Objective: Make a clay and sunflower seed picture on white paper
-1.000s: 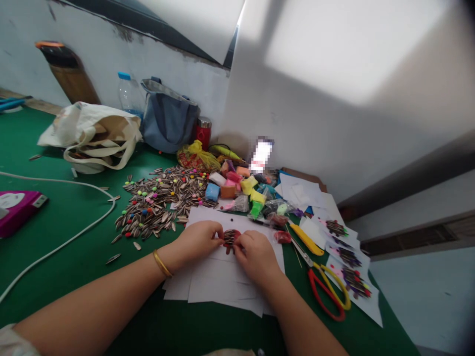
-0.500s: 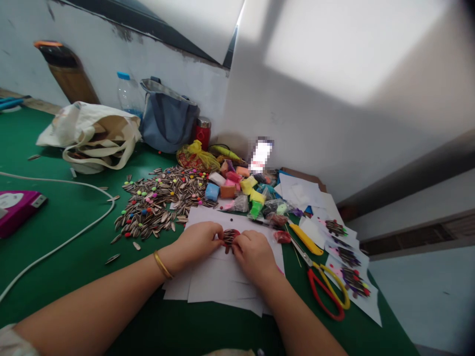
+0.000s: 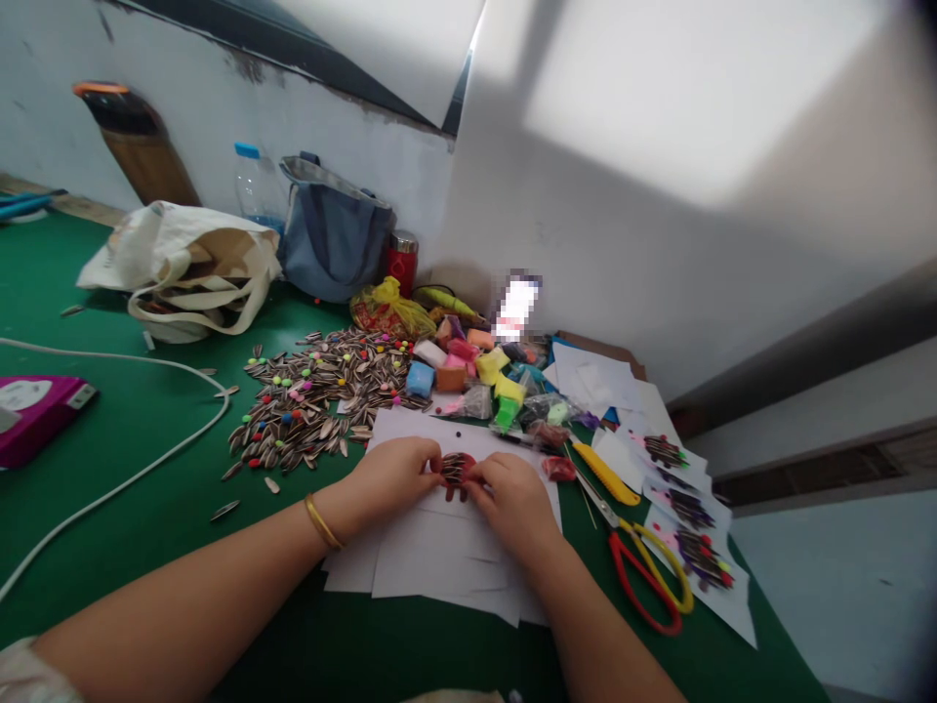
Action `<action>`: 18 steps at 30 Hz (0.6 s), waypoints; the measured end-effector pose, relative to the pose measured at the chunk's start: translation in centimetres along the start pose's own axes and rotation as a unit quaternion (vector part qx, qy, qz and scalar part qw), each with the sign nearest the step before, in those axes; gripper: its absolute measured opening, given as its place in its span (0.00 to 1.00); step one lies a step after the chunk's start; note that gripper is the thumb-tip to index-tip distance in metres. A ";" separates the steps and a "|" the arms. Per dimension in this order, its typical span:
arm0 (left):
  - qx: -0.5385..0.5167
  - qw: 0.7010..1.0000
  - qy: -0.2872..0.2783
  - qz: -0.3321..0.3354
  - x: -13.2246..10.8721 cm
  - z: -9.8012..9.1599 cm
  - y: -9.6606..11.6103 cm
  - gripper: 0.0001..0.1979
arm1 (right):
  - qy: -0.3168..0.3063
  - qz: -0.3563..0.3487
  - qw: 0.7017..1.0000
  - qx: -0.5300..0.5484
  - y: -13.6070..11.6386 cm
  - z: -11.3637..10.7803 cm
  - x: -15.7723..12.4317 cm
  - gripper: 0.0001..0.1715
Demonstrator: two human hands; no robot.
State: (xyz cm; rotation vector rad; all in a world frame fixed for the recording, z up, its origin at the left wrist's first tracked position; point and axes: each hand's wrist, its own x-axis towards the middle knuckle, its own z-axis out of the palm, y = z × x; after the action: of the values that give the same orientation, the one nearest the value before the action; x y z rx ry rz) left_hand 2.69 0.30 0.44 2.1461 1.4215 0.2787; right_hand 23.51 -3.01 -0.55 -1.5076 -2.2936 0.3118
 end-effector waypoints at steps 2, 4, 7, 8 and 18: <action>0.007 1.000 -0.001 -0.005 -0.1 0.0 0.2 0.07 | 0.004 0.008 1.000 0.024 0.5 0.1 0.1 0.01; 0.014 1.000 0.000 -0.011 -0.1 0.2 0.3 0.08 | 0.008 0.018 0.999 0.050 1.0 0.4 0.3 0.03; 0.028 0.999 0.000 -0.024 -0.2 0.4 0.6 0.11 | 0.008 0.039 0.996 0.084 1.4 0.8 0.5 0.05; 0.033 0.999 0.000 -0.026 -0.1 0.5 0.6 0.12 | 0.008 0.044 0.995 0.094 1.4 0.9 0.6 0.05; 0.076 0.997 0.001 -0.025 0.1 1.0 0.8 0.15 | -0.004 0.068 0.990 0.121 1.5 1.3 0.8 0.07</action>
State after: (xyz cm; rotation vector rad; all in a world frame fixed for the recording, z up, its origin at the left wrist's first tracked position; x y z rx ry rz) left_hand 3.84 -0.17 0.08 2.2271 1.5404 0.1571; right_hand 23.95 -1.61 -2.12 -1.5401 -2.0743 0.6107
